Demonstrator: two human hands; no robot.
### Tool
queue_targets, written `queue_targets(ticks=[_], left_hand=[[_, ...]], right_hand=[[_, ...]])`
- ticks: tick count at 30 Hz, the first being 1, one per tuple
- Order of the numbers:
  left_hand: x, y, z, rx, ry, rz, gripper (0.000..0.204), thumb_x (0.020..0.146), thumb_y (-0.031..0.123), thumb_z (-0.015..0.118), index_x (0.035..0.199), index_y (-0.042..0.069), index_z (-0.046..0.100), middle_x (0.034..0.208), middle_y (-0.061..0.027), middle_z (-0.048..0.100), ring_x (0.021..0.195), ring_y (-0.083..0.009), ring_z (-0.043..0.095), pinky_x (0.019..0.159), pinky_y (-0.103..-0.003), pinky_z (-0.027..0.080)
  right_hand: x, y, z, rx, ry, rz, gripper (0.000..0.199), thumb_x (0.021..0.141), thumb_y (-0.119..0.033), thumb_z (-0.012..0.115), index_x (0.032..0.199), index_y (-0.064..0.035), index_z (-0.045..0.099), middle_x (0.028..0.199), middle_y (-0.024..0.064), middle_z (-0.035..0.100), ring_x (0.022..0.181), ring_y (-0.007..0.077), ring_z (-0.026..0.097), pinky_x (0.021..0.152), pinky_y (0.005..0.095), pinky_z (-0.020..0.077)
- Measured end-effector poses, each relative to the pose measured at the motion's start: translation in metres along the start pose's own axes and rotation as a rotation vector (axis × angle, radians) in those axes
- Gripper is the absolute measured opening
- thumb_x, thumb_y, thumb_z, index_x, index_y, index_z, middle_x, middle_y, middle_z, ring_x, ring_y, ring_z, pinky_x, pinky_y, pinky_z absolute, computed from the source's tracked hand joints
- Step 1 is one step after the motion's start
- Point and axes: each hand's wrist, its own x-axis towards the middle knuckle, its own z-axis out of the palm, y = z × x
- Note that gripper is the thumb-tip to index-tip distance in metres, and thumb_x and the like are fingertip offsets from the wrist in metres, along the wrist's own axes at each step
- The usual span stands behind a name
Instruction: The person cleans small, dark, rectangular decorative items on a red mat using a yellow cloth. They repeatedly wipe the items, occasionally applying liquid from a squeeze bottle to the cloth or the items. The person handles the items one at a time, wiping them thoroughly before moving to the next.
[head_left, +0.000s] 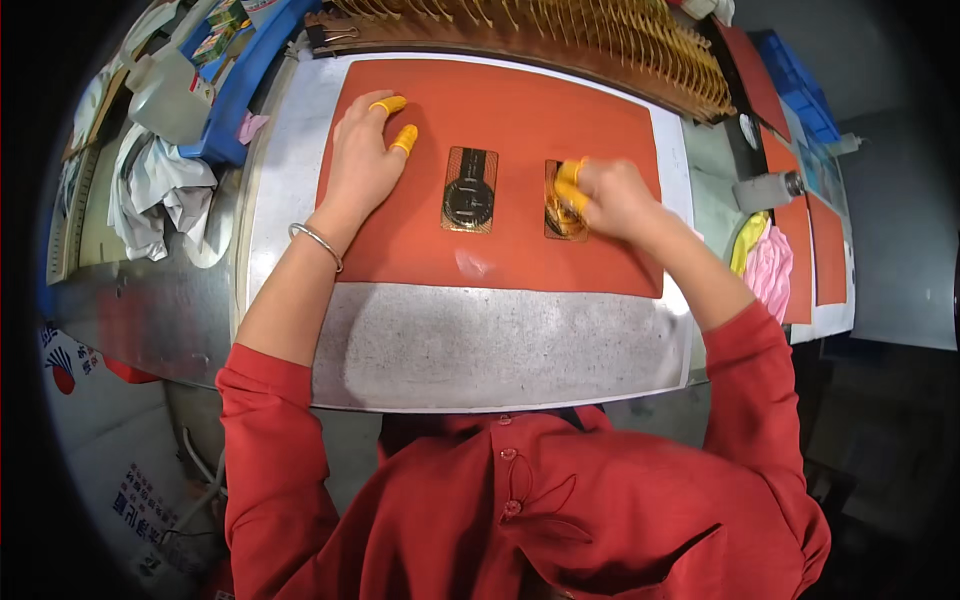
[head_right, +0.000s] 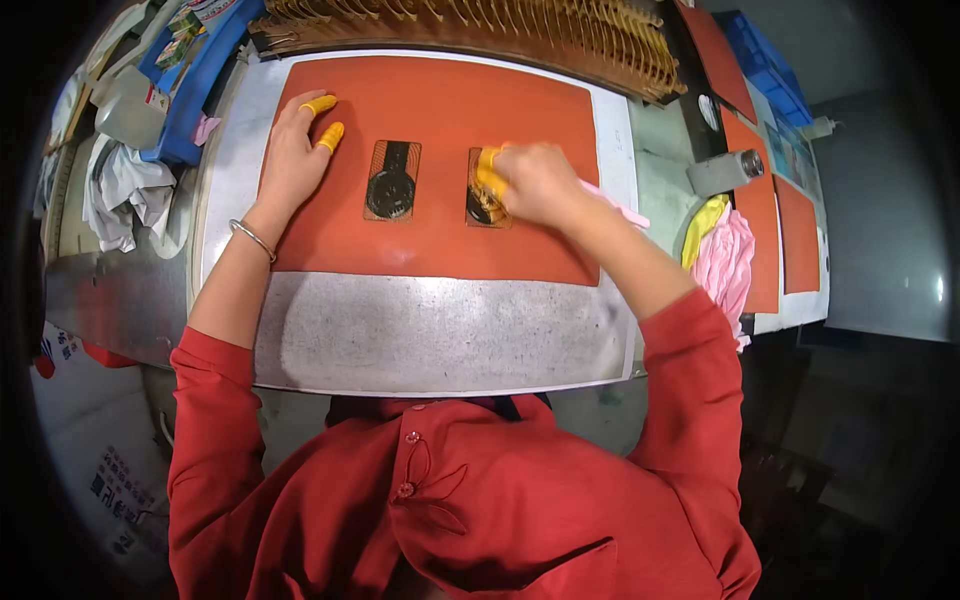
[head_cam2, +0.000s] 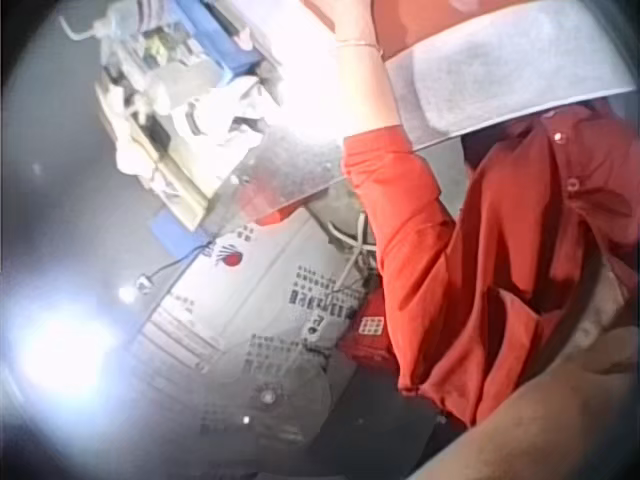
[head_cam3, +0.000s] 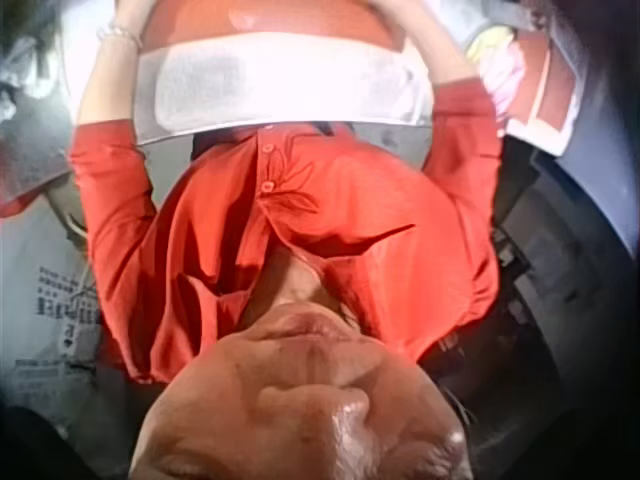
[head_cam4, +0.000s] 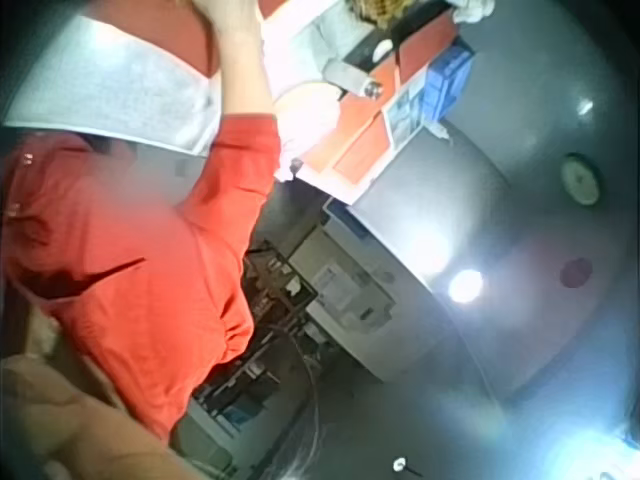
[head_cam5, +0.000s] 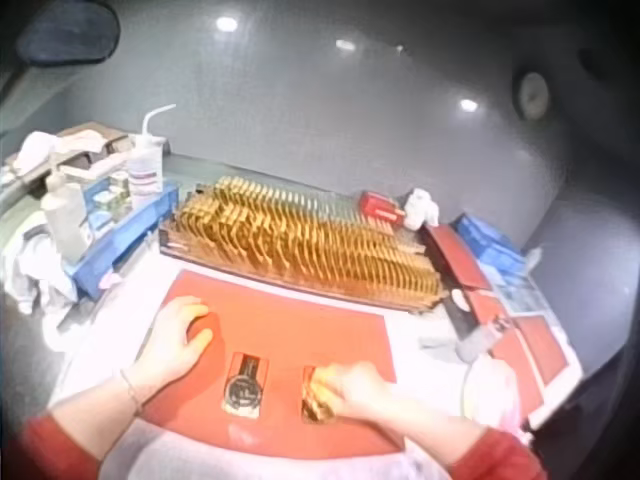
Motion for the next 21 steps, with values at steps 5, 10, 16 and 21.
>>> queue_targets(ticks=[5,10,16,21], left_hand=[[-0.003,-0.004,-0.002,-0.041,-0.008,-0.007,0.032,0.081,0.007,0.060,0.112,-0.001,0.057,0.124,-0.0137,0.051,0.116,-0.0304,0.048,0.099,-0.035,0.037],[0.000,0.001,0.001,0.029,0.030,0.034,0.033,0.080,0.006,0.060,0.111,-0.002,0.057,0.121,-0.0145,0.053,0.114,-0.0317,0.048,0.099,-0.036,0.037],[0.001,0.002,-0.002,-0.262,-0.018,0.009,0.049,0.074,0.023,0.072,0.113,-0.001,0.053,0.125,-0.0184,0.048,0.119,-0.0346,0.042,0.102,-0.042,0.032],[0.001,0.053,-0.024,0.021,-0.418,0.343,0.098,0.056,0.043,0.083,0.132,0.001,0.036,0.135,-0.0217,0.035,0.130,-0.0363,0.029,0.108,-0.045,0.022]], right_hand=[[-0.006,-0.014,-0.015,0.116,-0.078,0.066,0.012,0.079,-0.017,0.059,0.076,-0.0054,0.059,0.068,0.0145,0.060,0.063,0.0344,0.059,0.058,0.0438,0.0467],[-0.040,-0.039,-0.019,0.156,-0.115,0.038,0.015,0.078,-0.019,0.062,0.074,-0.0050,0.059,0.066,0.0148,0.059,0.060,0.0347,0.058,0.056,0.0454,0.0459],[0.033,-0.005,-0.010,-0.060,-0.045,0.220,0.018,0.077,-0.022,0.055,0.074,-0.0048,0.060,0.074,0.0187,0.063,0.069,0.0387,0.060,0.064,0.0487,0.0477],[-0.044,-0.067,-0.042,0.126,-0.361,-0.088,0.016,0.079,-0.021,0.056,0.077,-0.0058,0.060,0.074,0.0138,0.062,0.070,0.0347,0.061,0.062,0.0433,0.0484]])
